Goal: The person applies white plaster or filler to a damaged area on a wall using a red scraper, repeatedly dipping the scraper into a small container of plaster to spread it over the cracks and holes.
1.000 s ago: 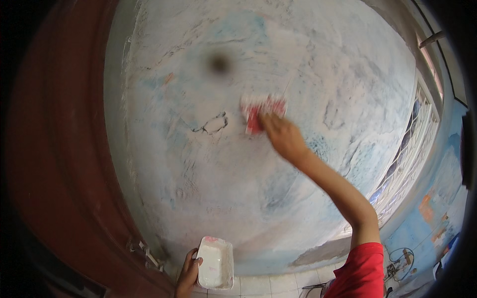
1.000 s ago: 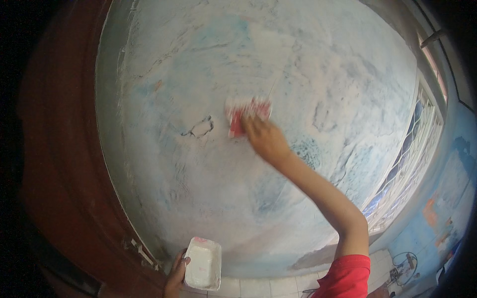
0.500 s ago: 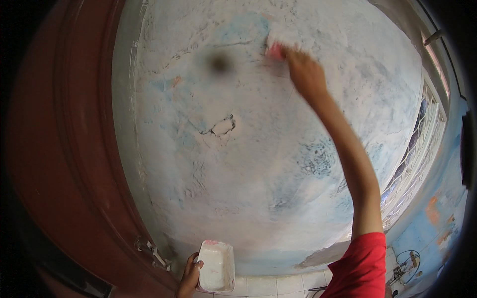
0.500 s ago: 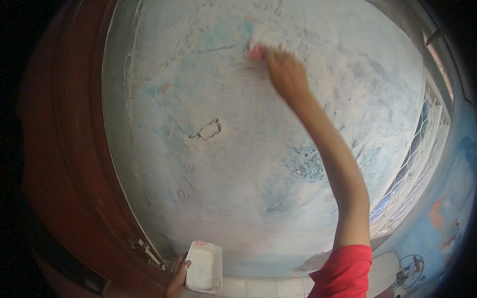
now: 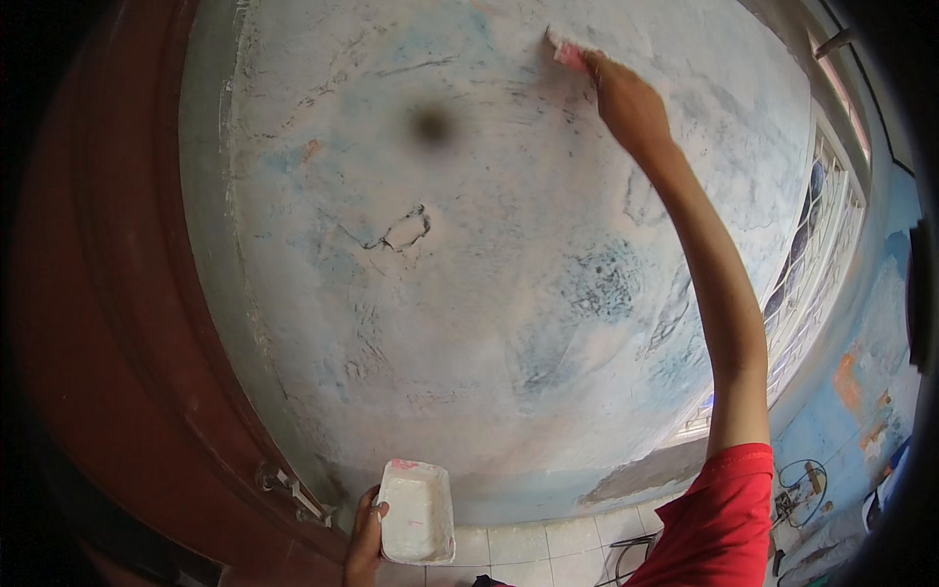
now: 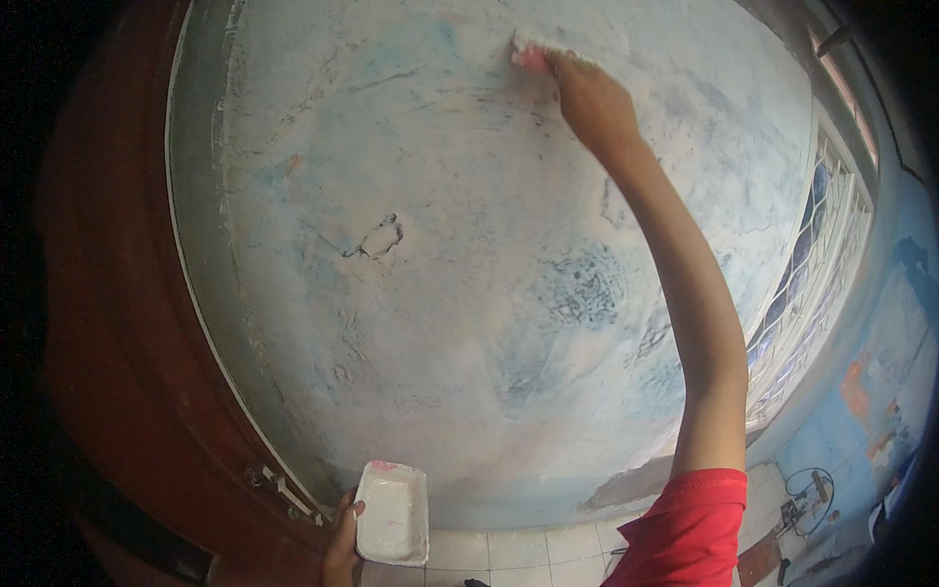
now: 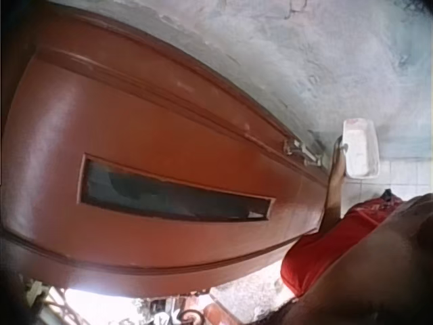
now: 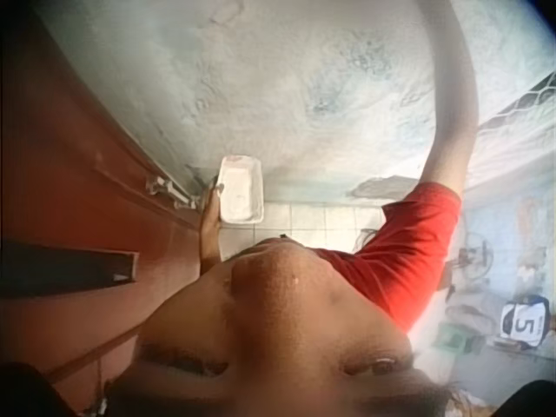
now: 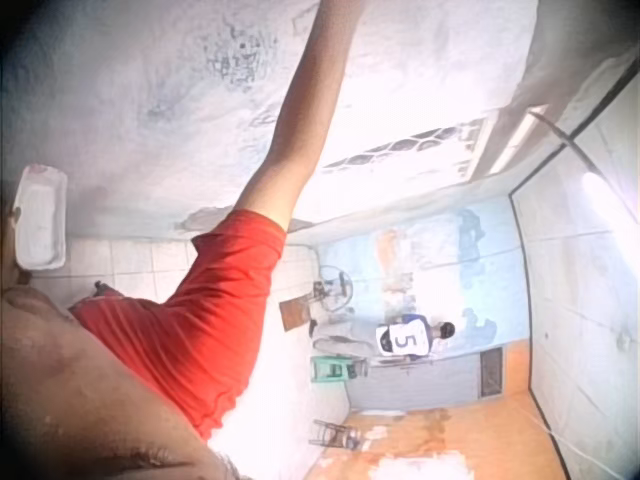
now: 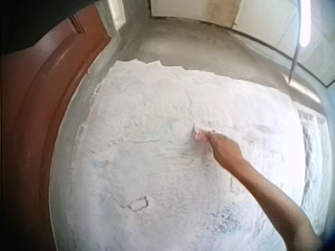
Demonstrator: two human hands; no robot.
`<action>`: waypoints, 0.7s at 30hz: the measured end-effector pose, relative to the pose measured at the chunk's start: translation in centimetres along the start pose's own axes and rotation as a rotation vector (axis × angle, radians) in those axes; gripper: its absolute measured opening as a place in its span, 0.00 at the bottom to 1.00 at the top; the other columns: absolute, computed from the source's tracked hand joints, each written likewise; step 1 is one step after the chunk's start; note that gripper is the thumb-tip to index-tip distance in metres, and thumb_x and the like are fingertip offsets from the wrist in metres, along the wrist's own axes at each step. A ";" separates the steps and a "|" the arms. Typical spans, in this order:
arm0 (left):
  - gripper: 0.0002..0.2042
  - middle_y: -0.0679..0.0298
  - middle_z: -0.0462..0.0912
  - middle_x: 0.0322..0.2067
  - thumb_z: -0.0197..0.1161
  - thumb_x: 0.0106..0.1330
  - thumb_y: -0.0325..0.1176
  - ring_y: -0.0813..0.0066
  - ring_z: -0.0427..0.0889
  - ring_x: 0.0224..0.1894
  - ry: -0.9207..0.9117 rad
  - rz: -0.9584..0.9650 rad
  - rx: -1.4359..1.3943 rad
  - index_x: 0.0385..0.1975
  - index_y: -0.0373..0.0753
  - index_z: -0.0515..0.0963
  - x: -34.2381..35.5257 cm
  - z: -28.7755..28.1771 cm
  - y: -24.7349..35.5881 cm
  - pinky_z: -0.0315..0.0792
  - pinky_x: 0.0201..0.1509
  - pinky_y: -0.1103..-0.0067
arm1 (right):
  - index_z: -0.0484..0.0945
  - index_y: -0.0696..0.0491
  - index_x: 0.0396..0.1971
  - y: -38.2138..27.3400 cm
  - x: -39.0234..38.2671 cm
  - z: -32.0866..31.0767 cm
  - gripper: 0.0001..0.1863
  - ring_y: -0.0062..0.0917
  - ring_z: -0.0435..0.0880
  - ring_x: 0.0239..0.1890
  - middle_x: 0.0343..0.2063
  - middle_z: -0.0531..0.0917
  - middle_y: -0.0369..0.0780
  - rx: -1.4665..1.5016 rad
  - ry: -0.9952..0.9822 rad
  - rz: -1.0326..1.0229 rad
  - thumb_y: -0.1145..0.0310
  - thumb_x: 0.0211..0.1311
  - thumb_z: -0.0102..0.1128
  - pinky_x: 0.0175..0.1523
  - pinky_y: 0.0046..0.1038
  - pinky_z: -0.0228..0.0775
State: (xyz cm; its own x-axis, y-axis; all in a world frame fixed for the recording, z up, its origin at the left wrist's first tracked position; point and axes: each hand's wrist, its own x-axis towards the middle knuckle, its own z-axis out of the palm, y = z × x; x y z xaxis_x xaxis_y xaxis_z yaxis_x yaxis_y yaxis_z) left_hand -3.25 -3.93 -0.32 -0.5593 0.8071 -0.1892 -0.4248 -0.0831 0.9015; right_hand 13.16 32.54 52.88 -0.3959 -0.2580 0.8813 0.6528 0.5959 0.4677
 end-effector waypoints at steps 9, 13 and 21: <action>0.31 0.52 0.69 0.59 0.54 0.61 0.37 0.61 0.70 0.61 0.021 0.005 -0.070 0.66 0.32 0.60 0.6 -1.5 -2.1 0.65 0.65 0.68 | 0.77 0.55 0.54 -10.3 -16.0 -0.5 0.22 0.37 0.85 0.46 0.45 0.84 0.47 0.271 -0.263 -0.176 0.80 0.58 0.51 0.50 0.35 0.78; 0.31 0.52 0.70 0.58 0.54 0.60 0.36 0.61 0.70 0.61 0.019 -0.012 -0.053 0.65 0.32 0.60 0.4 -0.7 -2.3 0.65 0.65 0.68 | 0.78 0.50 0.54 -4.1 -5.1 -1.0 0.17 0.41 0.84 0.46 0.46 0.84 0.46 0.105 -0.131 0.031 0.73 0.68 0.47 0.50 0.38 0.77; 0.32 0.52 0.71 0.57 0.56 0.59 0.37 0.61 0.72 0.59 -0.060 0.029 -0.157 0.65 0.32 0.60 0.8 -1.4 -5.1 0.66 0.64 0.68 | 0.76 0.51 0.54 -3.5 -2.2 2.1 0.19 0.43 0.84 0.40 0.41 0.85 0.47 0.051 -0.160 -0.086 0.76 0.64 0.49 0.41 0.40 0.78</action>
State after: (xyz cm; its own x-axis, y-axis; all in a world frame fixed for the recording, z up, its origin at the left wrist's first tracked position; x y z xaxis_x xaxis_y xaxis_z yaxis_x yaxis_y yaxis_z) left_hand -2.55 -3.67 -5.65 -0.5312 0.8362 -0.1363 -0.5178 -0.1931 0.8334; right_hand 10.43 32.59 49.16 -0.5494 -0.1877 0.8142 0.5799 0.6159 0.5333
